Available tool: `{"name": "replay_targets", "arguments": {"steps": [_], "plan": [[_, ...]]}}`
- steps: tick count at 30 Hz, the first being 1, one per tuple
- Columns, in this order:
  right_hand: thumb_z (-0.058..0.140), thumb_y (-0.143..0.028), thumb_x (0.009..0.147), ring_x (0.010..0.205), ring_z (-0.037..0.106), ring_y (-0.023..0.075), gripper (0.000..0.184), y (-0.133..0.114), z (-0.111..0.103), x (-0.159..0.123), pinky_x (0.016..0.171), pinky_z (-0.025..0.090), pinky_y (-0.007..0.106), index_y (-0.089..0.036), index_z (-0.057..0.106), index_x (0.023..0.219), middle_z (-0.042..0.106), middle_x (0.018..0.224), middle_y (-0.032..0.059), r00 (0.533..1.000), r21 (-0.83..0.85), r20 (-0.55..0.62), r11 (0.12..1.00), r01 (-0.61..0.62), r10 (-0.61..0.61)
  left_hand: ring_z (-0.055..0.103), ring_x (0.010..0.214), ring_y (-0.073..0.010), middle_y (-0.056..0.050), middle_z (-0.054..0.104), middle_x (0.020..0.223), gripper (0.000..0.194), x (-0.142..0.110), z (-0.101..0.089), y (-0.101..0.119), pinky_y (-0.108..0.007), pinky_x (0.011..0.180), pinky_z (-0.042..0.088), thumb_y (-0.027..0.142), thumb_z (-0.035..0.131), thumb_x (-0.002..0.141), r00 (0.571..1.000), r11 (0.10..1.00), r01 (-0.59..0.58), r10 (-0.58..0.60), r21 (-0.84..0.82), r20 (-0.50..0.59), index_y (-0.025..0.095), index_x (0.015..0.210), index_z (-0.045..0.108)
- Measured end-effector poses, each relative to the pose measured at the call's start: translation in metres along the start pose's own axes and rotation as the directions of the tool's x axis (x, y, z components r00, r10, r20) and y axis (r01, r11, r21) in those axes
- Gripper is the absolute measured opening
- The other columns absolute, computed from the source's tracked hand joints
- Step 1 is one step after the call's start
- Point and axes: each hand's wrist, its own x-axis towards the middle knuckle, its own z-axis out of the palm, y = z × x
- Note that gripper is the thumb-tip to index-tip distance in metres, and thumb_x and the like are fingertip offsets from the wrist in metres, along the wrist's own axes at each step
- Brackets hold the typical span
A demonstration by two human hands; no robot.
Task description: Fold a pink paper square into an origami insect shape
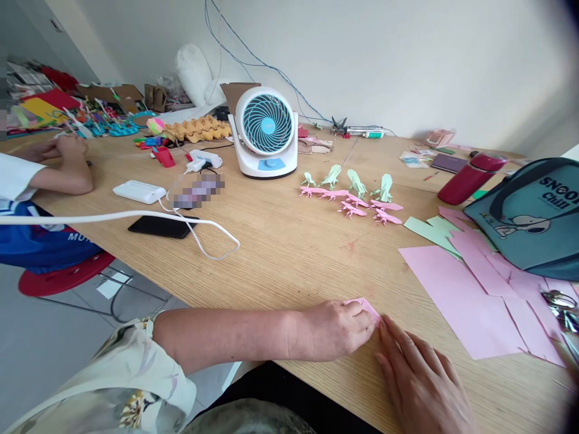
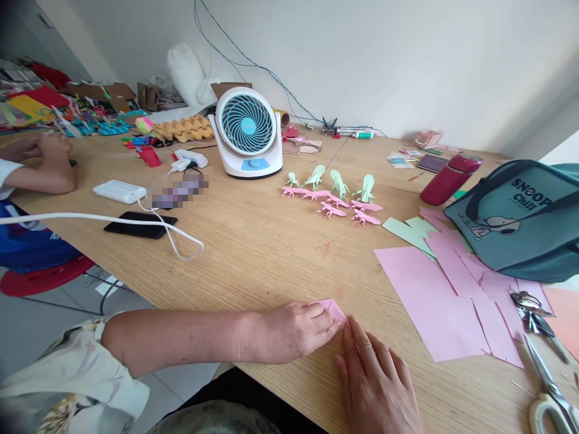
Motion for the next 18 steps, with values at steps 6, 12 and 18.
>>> {"name": "replay_targets", "arguments": {"steps": [6, 12, 18], "plan": [[0.038, -0.032, 0.103, 0.104, 0.061, 0.0267, 0.041, -0.002, 0.0, 0.0, 0.084, 0.045, 0.039, -0.011, 0.052, 0.135, 0.062, 0.134, 0.0159, 0.999, 0.036, 0.012, 0.999, -0.039, 0.039, 0.057, 0.115, -0.0236, -0.015, 0.063, 0.119, 0.031, -0.001, -0.003, 0.003, -0.03, 0.093, 0.05, 0.014, 0.049, 0.095, 0.997, 0.995, 0.073, -0.071, -0.063, 0.035, 0.004, 0.123, 0.057], [0.037, -0.035, 0.103, 0.108, 0.061, 0.0273, 0.044, 0.001, 0.004, -0.007, 0.086, 0.046, 0.04, -0.01, 0.051, 0.137, 0.061, 0.135, 0.0159, 0.997, 0.043, 0.02, 0.996, -0.079, 0.078, 0.057, 0.112, -0.0243, -0.016, 0.062, 0.12, 0.03, 0.003, -0.001, 0.01, -0.034, 0.092, 0.05, 0.017, 0.05, 0.096, 0.996, 0.997, 0.078, -0.077, -0.014, 0.046, 0.009, 0.123, 0.057], [0.037, -0.035, 0.103, 0.107, 0.062, 0.0287, 0.04, 0.0, -0.006, -0.009, 0.077, 0.048, 0.04, -0.015, 0.056, 0.131, 0.064, 0.13, 0.0131, 0.977, -0.008, 0.054, 0.978, -0.208, 0.208, 0.051, 0.116, -0.0233, -0.012, 0.058, 0.128, 0.044, 0.001, -0.004, 0.006, -0.029, 0.08, 0.05, 0.013, 0.052, 0.093, 0.986, 0.975, 0.149, -0.135, -0.163, 0.095, 0.012, 0.136, 0.049]]}}
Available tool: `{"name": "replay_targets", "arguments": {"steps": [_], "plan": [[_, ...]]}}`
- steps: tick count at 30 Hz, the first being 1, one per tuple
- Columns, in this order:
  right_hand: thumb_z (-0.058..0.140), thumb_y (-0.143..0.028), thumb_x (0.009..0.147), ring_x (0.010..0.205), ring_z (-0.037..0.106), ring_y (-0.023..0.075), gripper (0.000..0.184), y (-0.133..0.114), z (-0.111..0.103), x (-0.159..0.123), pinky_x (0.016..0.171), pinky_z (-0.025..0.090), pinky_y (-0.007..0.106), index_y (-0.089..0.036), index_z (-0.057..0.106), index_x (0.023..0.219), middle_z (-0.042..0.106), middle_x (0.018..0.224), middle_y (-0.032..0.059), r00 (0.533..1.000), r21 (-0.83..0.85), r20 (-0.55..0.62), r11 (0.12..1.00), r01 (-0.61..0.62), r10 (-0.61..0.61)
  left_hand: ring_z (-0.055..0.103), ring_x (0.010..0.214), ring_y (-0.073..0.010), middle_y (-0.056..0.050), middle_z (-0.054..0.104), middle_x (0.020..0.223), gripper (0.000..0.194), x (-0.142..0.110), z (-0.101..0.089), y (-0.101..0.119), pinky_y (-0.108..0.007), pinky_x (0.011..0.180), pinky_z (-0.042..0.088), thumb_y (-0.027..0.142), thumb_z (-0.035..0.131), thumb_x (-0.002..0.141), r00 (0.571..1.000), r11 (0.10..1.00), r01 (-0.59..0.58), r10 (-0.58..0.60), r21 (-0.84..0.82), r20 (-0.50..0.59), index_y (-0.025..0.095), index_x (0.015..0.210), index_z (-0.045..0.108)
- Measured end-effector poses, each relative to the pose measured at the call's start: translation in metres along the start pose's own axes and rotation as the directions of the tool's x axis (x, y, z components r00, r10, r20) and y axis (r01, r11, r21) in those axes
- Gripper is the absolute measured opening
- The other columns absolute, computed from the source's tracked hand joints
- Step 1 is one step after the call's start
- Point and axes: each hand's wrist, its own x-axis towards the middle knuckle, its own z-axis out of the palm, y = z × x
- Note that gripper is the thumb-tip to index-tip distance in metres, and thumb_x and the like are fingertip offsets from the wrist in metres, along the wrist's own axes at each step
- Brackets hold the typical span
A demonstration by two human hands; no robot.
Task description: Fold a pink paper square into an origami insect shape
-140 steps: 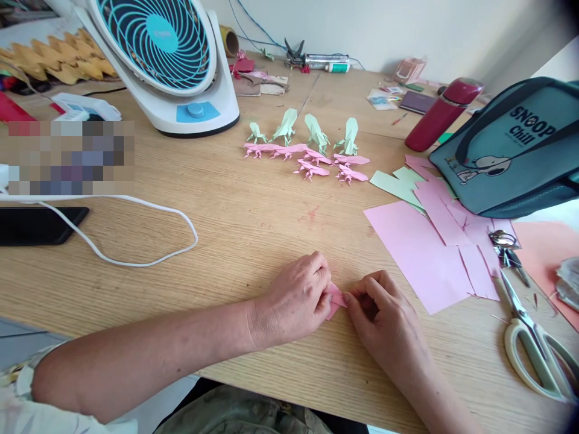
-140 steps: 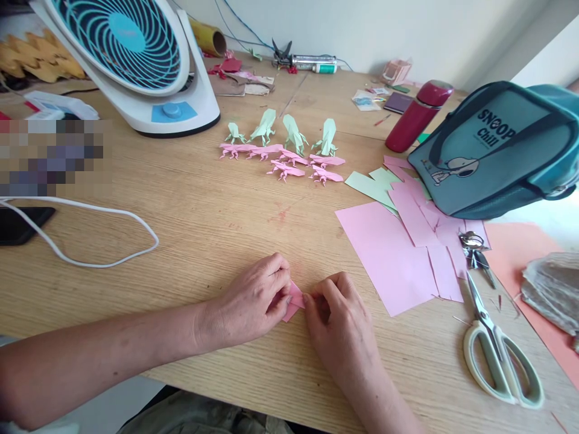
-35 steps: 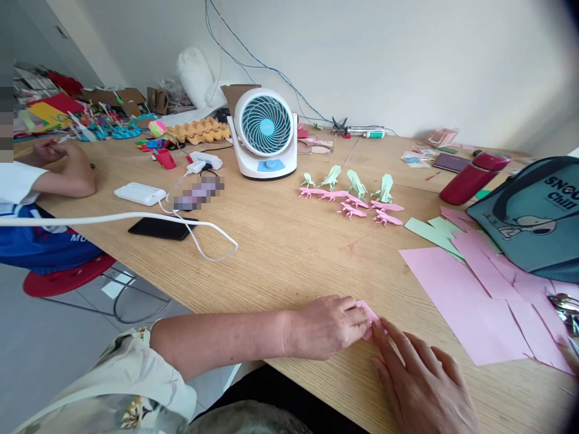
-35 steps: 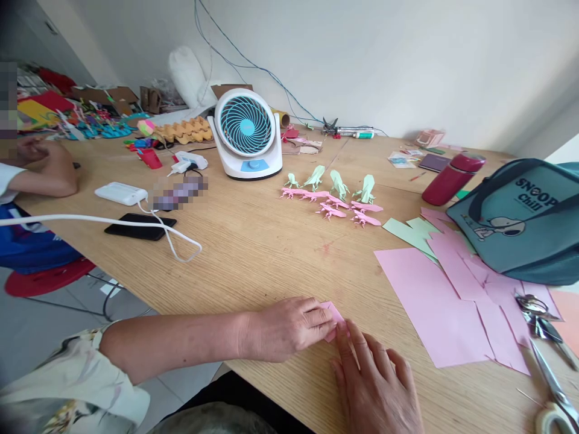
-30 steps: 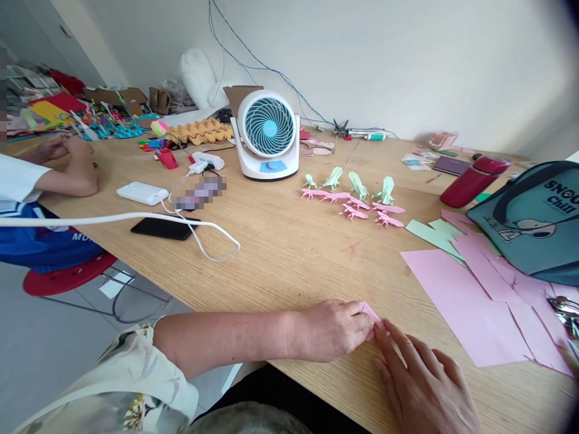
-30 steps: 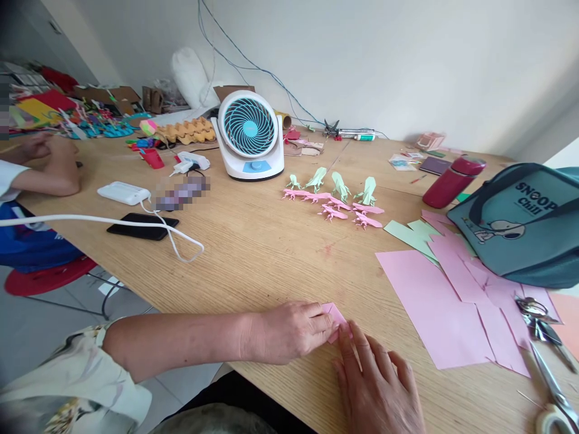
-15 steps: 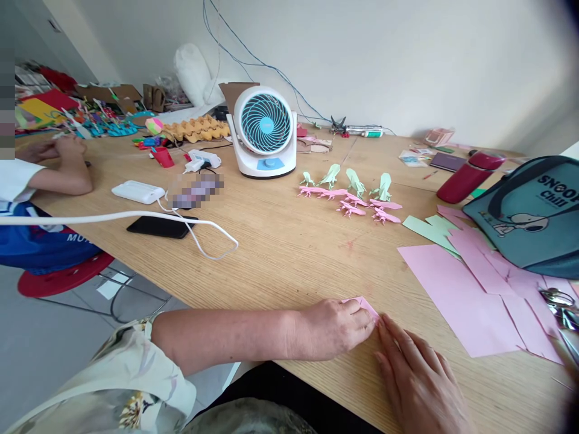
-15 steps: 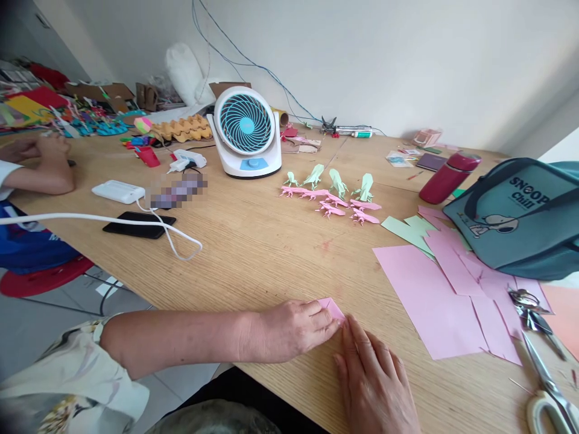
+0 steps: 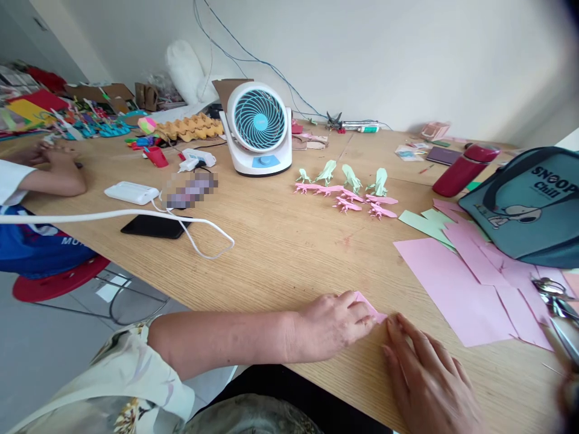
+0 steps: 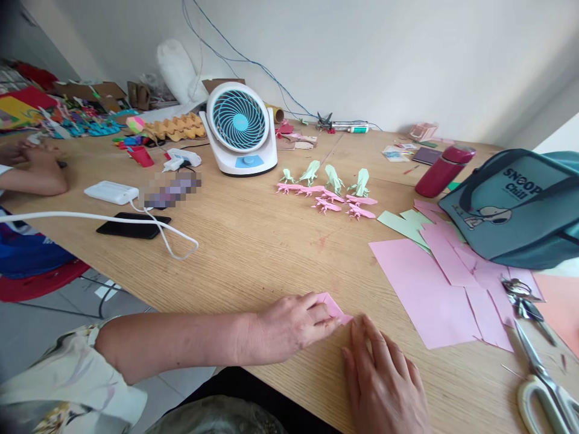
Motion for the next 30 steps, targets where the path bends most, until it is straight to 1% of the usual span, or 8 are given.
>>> {"name": "replay_targets", "arguments": {"steps": [2, 6, 9, 12, 20, 23, 25, 30], "plan": [[0.036, -0.036, 0.103, 0.105, 0.062, 0.0294, 0.039, 0.001, -0.005, 0.0, 0.076, 0.049, 0.041, -0.016, 0.058, 0.128, 0.065, 0.129, 0.0126, 0.996, -0.003, 0.033, 0.997, -0.078, 0.078, 0.049, 0.116, -0.0236, -0.011, 0.057, 0.129, 0.051, 0.0, -0.003, -0.003, -0.033, 0.091, 0.047, 0.012, 0.052, 0.092, 1.0, 0.998, -0.005, 0.006, -0.059, 0.017, 0.016, 0.142, 0.045], [0.039, -0.033, 0.102, 0.105, 0.061, 0.0283, 0.033, 0.006, -0.014, 0.005, 0.084, 0.049, 0.043, -0.018, 0.06, 0.123, 0.065, 0.126, 0.0118, 0.986, 0.083, 0.095, 0.986, -0.144, 0.136, 0.053, 0.099, -0.0232, -0.006, 0.06, 0.122, 0.058, 0.003, -0.005, -0.01, -0.035, 0.084, 0.046, 0.009, 0.057, 0.087, 0.993, 0.981, 0.108, -0.097, -0.163, 0.073, 0.03, 0.14, 0.049], [0.041, -0.03, 0.102, 0.105, 0.06, 0.0266, 0.029, 0.008, -0.016, 0.013, 0.086, 0.05, 0.041, -0.02, 0.062, 0.119, 0.064, 0.125, 0.0105, 0.98, 0.151, 0.125, 0.974, -0.171, 0.153, 0.055, 0.096, -0.0213, -0.006, 0.062, 0.11, 0.029, 0.011, -0.004, -0.015, -0.033, 0.085, 0.046, 0.014, 0.054, 0.093, 0.993, 0.958, 0.113, -0.104, -0.262, 0.046, 0.024, 0.119, 0.065], [0.043, -0.029, 0.101, 0.106, 0.059, 0.0257, 0.027, 0.01, -0.015, 0.019, 0.087, 0.05, 0.04, -0.022, 0.063, 0.118, 0.063, 0.125, 0.009, 0.977, 0.183, 0.145, 0.966, -0.182, 0.157, 0.057, 0.092, -0.0183, -0.006, 0.061, 0.1, 0.014, 0.02, -0.003, -0.021, -0.03, 0.083, 0.047, 0.021, 0.055, 0.096, 0.987, 0.931, 0.16, -0.155, -0.327, 0.042, 0.017, 0.1, 0.068], [0.044, -0.027, 0.1, 0.111, 0.058, 0.0266, 0.024, 0.012, -0.014, 0.03, 0.092, 0.049, 0.043, -0.025, 0.065, 0.111, 0.063, 0.125, 0.0074, 0.964, 0.357, 0.193, 0.901, -0.245, 0.186, 0.055, 0.1, -0.0232, -0.005, 0.058, 0.103, 0.036, 0.038, -0.003, -0.03, -0.033, 0.086, 0.045, 0.038, 0.084, 0.071, 0.899, 0.787, 0.436, -0.402, -0.437, 0.175, 0.018, 0.091, 0.063], [0.045, -0.029, 0.098, 0.107, 0.061, 0.0254, 0.026, 0.014, -0.013, 0.035, 0.089, 0.051, 0.041, -0.025, 0.063, 0.116, 0.063, 0.125, 0.0075, 0.94, 0.486, 0.242, 0.808, -0.333, 0.242, 0.056, 0.085, -0.0181, 0.0, 0.06, 0.088, 0.03, 0.042, -0.006, -0.034, -0.027, 0.073, 0.042, 0.036, 0.081, 0.073, 0.877, 0.704, 0.48, -0.406, -0.523, 0.259, 0.019, 0.082, 0.058], [0.048, -0.033, 0.097, 0.098, 0.065, 0.023, 0.028, 0.015, -0.011, 0.039, 0.081, 0.053, 0.038, -0.025, 0.061, 0.121, 0.064, 0.122, 0.0078, 0.906, 0.588, 0.309, 0.69, -0.421, 0.29, 0.054, 0.071, -0.0141, 0.004, 0.058, 0.077, 0.028, 0.042, -0.005, -0.036, -0.025, 0.062, 0.038, 0.035, 0.078, 0.075, 0.873, 0.616, 0.486, -0.383, -0.621, 0.302, 0.019, 0.08, 0.055], [0.059, -0.046, 0.091, 0.088, 0.067, 0.0214, 0.034, 0.018, -0.01, 0.064, 0.073, 0.052, 0.031, -0.023, 0.062, 0.117, 0.072, 0.101, 0.0063, 0.848, 0.77, 0.472, 0.356, -0.53, 0.242, 0.057, 0.07, -0.0124, 0.003, 0.062, 0.079, 0.04, 0.042, 0.009, -0.038, -0.021, 0.061, 0.04, 0.037, 0.079, 0.072, 0.88, 0.222, 0.352, -0.41, -0.909, 0.24, 0.019, 0.098, 0.055]]}}
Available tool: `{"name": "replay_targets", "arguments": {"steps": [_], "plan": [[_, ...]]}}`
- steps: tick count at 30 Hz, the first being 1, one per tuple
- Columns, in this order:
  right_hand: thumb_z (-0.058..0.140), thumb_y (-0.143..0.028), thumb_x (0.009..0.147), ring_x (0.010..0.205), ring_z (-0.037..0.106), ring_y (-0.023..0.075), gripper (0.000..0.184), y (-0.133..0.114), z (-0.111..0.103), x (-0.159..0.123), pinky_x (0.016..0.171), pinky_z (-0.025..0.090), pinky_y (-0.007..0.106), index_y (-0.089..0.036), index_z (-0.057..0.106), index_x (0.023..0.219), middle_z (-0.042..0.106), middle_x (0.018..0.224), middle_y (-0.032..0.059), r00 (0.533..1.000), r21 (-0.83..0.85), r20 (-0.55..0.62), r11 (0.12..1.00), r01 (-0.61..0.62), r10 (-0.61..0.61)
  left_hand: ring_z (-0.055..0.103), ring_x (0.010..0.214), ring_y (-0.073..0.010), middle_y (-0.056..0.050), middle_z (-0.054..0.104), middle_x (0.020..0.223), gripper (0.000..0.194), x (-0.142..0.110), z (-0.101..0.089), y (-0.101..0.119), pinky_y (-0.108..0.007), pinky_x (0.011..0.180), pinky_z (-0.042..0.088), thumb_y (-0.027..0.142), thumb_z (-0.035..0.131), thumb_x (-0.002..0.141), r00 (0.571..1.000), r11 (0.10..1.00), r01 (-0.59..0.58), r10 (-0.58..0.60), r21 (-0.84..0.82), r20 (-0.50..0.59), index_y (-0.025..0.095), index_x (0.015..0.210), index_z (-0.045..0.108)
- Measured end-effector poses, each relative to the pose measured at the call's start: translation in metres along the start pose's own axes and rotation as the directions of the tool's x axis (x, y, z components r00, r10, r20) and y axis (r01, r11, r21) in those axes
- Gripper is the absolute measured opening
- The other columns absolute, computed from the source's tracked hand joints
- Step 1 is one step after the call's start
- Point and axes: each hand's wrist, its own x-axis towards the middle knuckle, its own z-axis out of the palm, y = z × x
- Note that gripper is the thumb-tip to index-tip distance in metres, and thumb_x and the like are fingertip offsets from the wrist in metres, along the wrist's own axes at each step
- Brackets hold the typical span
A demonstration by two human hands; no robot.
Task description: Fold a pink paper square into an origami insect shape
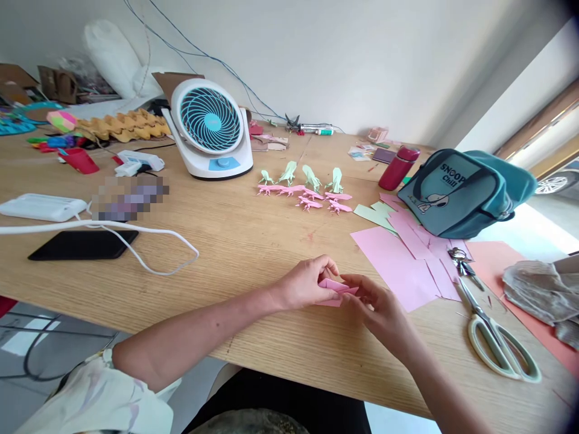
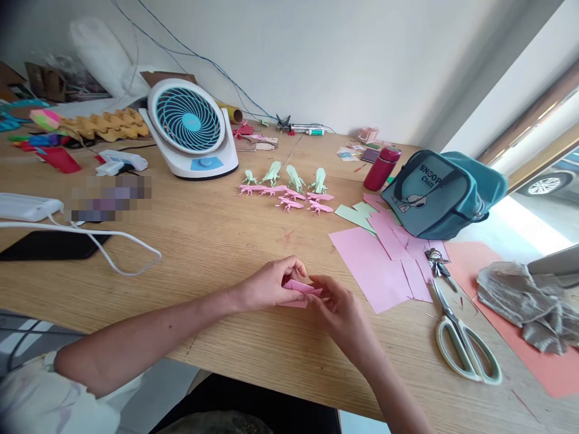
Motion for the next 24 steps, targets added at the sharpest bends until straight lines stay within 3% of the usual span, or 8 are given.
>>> {"name": "replay_targets", "arguments": {"steps": [4, 8, 13, 20, 24], "plan": [[0.066, -0.054, 0.084, 0.065, 0.058, 0.0156, 0.034, -0.017, -0.001, 0.022, 0.058, 0.043, 0.026, -0.02, 0.067, 0.085, 0.065, 0.071, 0.0008, 0.997, 0.126, 0.075, 0.992, -0.028, 0.018, 0.054, 0.065, -0.0111, 0.002, 0.059, 0.071, 0.04, 0.004, 0.003, -0.006, -0.021, 0.06, 0.04, 0.043, 0.079, 0.073, 0.993, 0.984, -0.036, 0.016, -0.176, -0.117, 0.016, 0.093, 0.058], [0.076, -0.057, 0.073, 0.058, 0.046, 0.0115, 0.041, -0.025, 0.003, 0.039, 0.054, 0.034, 0.024, -0.019, 0.062, 0.068, 0.056, 0.062, -0.0022, 0.998, 0.22, 0.058, 0.974, -0.045, 0.033, 0.053, 0.064, -0.0107, 0.0, 0.06, 0.073, 0.041, 0.004, -0.001, -0.004, -0.022, 0.058, 0.041, 0.048, 0.077, 0.073, 0.984, 0.962, -0.046, -0.003, -0.269, -0.18, 0.014, 0.086, 0.059], [0.077, -0.057, 0.073, 0.062, 0.042, 0.0119, 0.043, -0.017, 0.012, 0.046, 0.058, 0.032, 0.025, -0.018, 0.06, 0.065, 0.052, 0.062, -0.0019, 0.999, 0.379, 0.045, 0.925, -0.036, 0.021, 0.052, 0.066, -0.0104, 0.001, 0.058, 0.075, 0.04, 0.001, -0.006, -0.004, -0.021, 0.059, 0.04, 0.047, 0.081, 0.07, 0.98, 0.955, -0.031, -0.029, -0.294, -0.198, 0.015, 0.082, 0.058], [0.068, -0.058, 0.082, 0.063, 0.038, 0.0122, 0.043, -0.013, 0.008, 0.043, 0.059, 0.031, 0.026, -0.019, 0.057, 0.066, 0.047, 0.063, -0.0023, 0.996, 0.359, 0.087, 0.933, -0.03, -0.002, 0.045, 0.058, -0.0086, 0.004, 0.051, 0.064, 0.044, 0.001, -0.008, -0.007, -0.021, 0.053, 0.032, 0.052, 0.079, 0.07, 0.986, 0.968, 0.05, -0.088, -0.247, -0.142, 0.015, 0.072, 0.055], [0.059, -0.058, 0.089, 0.066, 0.044, 0.0138, 0.044, -0.014, 0.006, 0.042, 0.064, 0.037, 0.027, -0.02, 0.058, 0.067, 0.051, 0.067, -0.0004, 0.997, 0.389, 0.075, 0.921, -0.016, -0.015, 0.049, 0.06, -0.0096, 0.003, 0.055, 0.066, 0.046, 0.002, -0.007, -0.007, -0.021, 0.054, 0.034, 0.054, 0.079, 0.069, 0.981, 0.948, 0.084, -0.132, -0.306, -0.142, 0.015, 0.073, 0.057]]}}
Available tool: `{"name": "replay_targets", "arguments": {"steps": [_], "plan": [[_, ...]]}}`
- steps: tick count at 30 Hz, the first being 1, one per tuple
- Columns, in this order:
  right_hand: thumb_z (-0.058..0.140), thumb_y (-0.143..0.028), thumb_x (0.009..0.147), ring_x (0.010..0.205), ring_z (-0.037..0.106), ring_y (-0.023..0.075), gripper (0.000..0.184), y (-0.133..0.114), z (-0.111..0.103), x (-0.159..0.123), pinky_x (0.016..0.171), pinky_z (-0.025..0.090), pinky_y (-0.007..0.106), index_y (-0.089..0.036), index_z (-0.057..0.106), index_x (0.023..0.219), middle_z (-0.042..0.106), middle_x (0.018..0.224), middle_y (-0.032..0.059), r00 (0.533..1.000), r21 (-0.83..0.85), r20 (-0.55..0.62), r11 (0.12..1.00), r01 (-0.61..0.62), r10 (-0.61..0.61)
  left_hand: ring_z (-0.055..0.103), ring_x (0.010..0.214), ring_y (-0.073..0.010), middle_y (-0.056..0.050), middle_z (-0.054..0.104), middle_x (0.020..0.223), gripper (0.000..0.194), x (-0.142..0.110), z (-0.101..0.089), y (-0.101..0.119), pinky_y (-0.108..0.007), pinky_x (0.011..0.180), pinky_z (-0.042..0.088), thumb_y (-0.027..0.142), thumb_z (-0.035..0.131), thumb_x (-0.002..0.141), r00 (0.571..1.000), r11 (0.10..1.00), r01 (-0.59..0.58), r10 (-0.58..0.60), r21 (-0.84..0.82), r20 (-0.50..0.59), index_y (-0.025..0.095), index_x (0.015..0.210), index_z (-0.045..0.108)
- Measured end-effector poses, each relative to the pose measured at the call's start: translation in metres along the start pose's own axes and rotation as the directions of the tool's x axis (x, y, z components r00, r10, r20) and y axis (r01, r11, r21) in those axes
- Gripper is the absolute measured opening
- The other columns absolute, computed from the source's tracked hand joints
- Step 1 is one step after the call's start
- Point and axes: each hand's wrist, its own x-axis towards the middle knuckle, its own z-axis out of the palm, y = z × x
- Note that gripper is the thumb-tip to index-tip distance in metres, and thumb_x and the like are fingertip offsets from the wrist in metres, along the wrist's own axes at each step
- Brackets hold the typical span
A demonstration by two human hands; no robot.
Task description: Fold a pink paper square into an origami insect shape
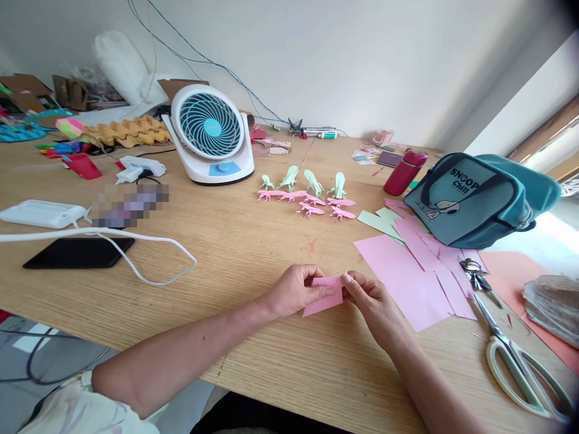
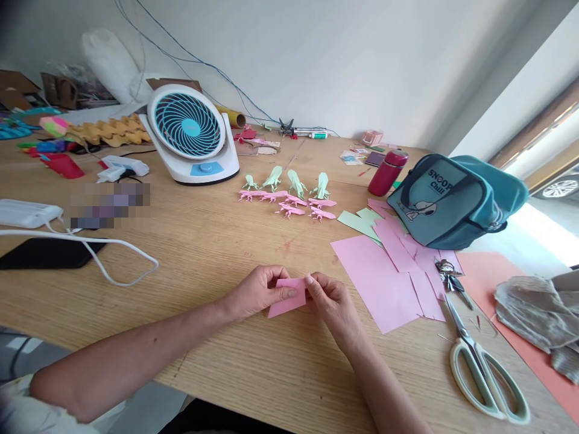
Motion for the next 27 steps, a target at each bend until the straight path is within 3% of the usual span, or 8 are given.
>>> {"name": "replay_targets", "arguments": {"steps": [5, 8, 12, 21, 27], "plan": [[0.073, -0.054, 0.08, 0.073, 0.054, 0.0146, 0.034, 0.005, 0.002, -0.001, 0.07, 0.045, 0.027, -0.022, 0.066, 0.089, 0.062, 0.082, 0.0009, 1.0, 0.098, 0.007, 0.995, -0.01, 0.01, 0.052, 0.068, -0.0109, 0.002, 0.058, 0.073, 0.047, 0.0, 0.002, 0.003, -0.023, 0.064, 0.038, 0.052, 0.083, 0.066, 0.995, 0.99, 0.022, -0.034, -0.138, -0.092, 0.013, 0.078, 0.06], [0.08, -0.053, 0.072, 0.076, 0.058, 0.0161, 0.036, 0.011, 0.005, 0.001, 0.072, 0.047, 0.027, -0.022, 0.065, 0.085, 0.065, 0.081, 0.0009, 0.999, 0.155, 0.038, 0.988, -0.021, 0.015, 0.051, 0.069, -0.0107, 0.002, 0.058, 0.074, 0.046, -0.001, 0.004, 0.004, -0.023, 0.066, 0.038, 0.05, 0.084, 0.066, 0.997, 0.97, 0.011, -0.03, -0.244, -0.077, 0.013, 0.077, 0.06], [0.086, -0.053, 0.063, 0.073, 0.058, 0.016, 0.041, 0.016, 0.008, 0.003, 0.07, 0.047, 0.027, -0.022, 0.064, 0.077, 0.065, 0.076, 0.0002, 1.0, 0.16, -0.011, 0.987, 0.004, -0.002, 0.049, 0.068, -0.0096, 0.003, 0.057, 0.072, 0.044, -0.004, 0.007, 0.003, -0.022, 0.066, 0.036, 0.047, 0.085, 0.065, 0.998, 0.95, -0.01, -0.009, -0.313, -0.06, 0.013, 0.075, 0.06], [0.077, -0.066, 0.068, 0.066, 0.052, 0.0152, 0.048, 0.013, 0.009, 0.0, 0.062, 0.044, 0.027, -0.021, 0.06, 0.072, 0.06, 0.07, 0.0014, 0.997, 0.056, -0.076, 0.998, 0.025, -0.021, 0.055, 0.072, -0.0114, 0.001, 0.063, 0.074, 0.04, 0.0, 0.0, 0.001, -0.023, 0.069, 0.039, 0.042, 0.088, 0.063, 1.0, 0.952, 0.006, -0.007, -0.306, 0.0, 0.013, 0.075, 0.064], [0.08, -0.058, 0.069, 0.069, 0.051, 0.0148, 0.042, 0.01, 0.01, -0.001, 0.065, 0.043, 0.027, -0.02, 0.062, 0.076, 0.059, 0.073, 0.0004, 1.0, 0.085, -0.019, 0.996, -0.003, 0.005, 0.056, 0.077, -0.0122, -0.001, 0.066, 0.08, 0.038, -0.001, 0.003, 0.001, -0.024, 0.075, 0.039, 0.042, 0.087, 0.066, 1.0, 0.927, 0.007, 0.002, -0.376, 0.024, 0.012, 0.081, 0.068]]}}
